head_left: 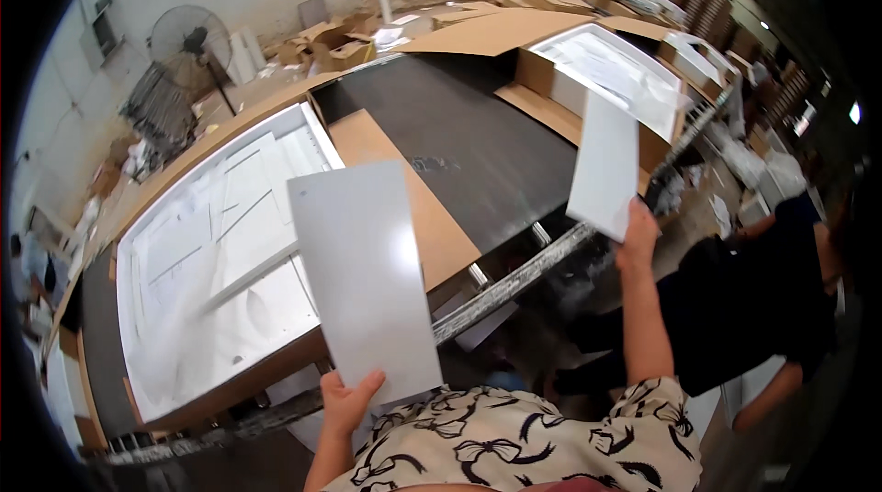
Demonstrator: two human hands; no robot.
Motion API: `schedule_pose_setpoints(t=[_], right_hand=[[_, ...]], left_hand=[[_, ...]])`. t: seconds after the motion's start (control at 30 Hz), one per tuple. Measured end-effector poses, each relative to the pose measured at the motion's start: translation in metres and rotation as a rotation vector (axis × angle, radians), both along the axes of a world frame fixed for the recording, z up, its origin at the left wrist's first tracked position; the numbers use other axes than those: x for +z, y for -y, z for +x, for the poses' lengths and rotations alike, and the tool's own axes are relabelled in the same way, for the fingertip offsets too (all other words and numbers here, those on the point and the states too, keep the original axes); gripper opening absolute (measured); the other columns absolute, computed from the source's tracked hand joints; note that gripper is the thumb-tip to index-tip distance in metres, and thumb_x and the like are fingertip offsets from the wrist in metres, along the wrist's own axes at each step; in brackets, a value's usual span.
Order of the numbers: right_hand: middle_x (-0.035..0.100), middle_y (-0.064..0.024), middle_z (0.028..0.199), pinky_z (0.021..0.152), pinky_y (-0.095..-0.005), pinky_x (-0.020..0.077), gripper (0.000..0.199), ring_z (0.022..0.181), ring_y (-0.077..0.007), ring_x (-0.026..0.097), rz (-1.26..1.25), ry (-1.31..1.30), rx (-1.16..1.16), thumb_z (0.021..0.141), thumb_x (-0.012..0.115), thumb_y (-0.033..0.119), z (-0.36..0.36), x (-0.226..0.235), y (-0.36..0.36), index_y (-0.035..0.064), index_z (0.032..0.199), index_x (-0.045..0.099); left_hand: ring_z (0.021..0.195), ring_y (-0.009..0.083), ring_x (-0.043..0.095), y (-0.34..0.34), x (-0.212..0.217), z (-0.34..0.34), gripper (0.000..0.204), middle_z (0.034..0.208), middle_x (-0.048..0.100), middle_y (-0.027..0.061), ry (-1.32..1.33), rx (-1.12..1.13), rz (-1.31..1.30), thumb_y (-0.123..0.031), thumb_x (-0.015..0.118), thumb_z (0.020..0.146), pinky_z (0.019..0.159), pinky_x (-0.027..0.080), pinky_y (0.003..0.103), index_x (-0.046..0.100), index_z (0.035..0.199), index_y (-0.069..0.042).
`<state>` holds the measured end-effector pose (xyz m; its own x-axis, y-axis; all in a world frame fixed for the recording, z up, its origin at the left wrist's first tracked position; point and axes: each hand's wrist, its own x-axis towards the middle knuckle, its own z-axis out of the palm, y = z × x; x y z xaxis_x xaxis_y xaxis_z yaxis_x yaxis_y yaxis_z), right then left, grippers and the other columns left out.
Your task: The person places foam protectors and wooden panels into cardboard boxes on a conveyor belt by hand.
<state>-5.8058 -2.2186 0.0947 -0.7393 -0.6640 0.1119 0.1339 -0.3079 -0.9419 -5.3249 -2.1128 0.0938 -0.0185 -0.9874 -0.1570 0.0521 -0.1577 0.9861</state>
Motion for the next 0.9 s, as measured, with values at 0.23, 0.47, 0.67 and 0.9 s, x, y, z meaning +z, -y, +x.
schedule_pose_setpoints(t=[0.23, 0.47, 0.67, 0.9], right_hand=[[0.060, -0.0108, 0.091, 0.053, -0.0365, 0.0468, 0.037, 0.069, -0.0217, 0.061, 0.174, 0.127, 0.001, 0.088, 0.047, 0.034, -0.213, 0.062, 0.274, -0.0012, 0.099, 0.051], [0.061, -0.0067, 0.074, 0.042, -0.0260, 0.0413, 0.020, 0.052, -0.0139, 0.056, 0.175, -0.383, 0.769, 0.089, 0.044, 0.022, -0.076, -0.033, 0.291, 0.0059, 0.088, 0.057], [0.056, -0.0033, 0.064, 0.038, -0.0198, 0.0339, 0.027, 0.044, -0.0090, 0.046, 0.488, -0.004, 1.355, 0.091, 0.048, 0.027, 0.071, -0.075, 0.091, 0.0037, 0.085, 0.058], [0.063, -0.0115, 0.090, 0.056, -0.0223, 0.0436, 0.042, 0.067, -0.0148, 0.060, 0.404, 0.107, 2.402, 0.089, 0.052, 0.033, 0.239, -0.045, -0.089, -0.0018, 0.112, 0.051]], left_hand=[[0.075, 0.0138, 0.058, -0.010, 0.008, -0.114, 0.022, 0.087, 0.063, 0.0085, -0.120, 0.436, 0.089, -0.004, 0.066, 0.075, 0.069, 0.046, 0.027, 0.061, 0.094, 0.006], [0.077, 0.0159, 0.059, -0.007, 0.025, -0.185, 0.025, 0.090, 0.063, 0.0097, -0.176, 0.646, 0.082, -0.003, 0.064, 0.076, 0.068, 0.047, 0.029, 0.059, 0.098, 0.007], [0.080, 0.0115, 0.058, -0.058, 0.030, -0.161, 0.027, 0.090, 0.064, 0.0073, -0.052, 0.610, 0.299, -0.010, 0.065, 0.079, 0.071, 0.047, 0.026, 0.060, 0.100, 0.006], [0.083, 0.0099, 0.056, -0.209, 0.010, -0.094, 0.028, 0.091, 0.064, 0.0056, -0.211, 0.749, 0.083, -0.016, 0.063, 0.083, 0.073, 0.047, 0.025, 0.060, 0.102, 0.004]])
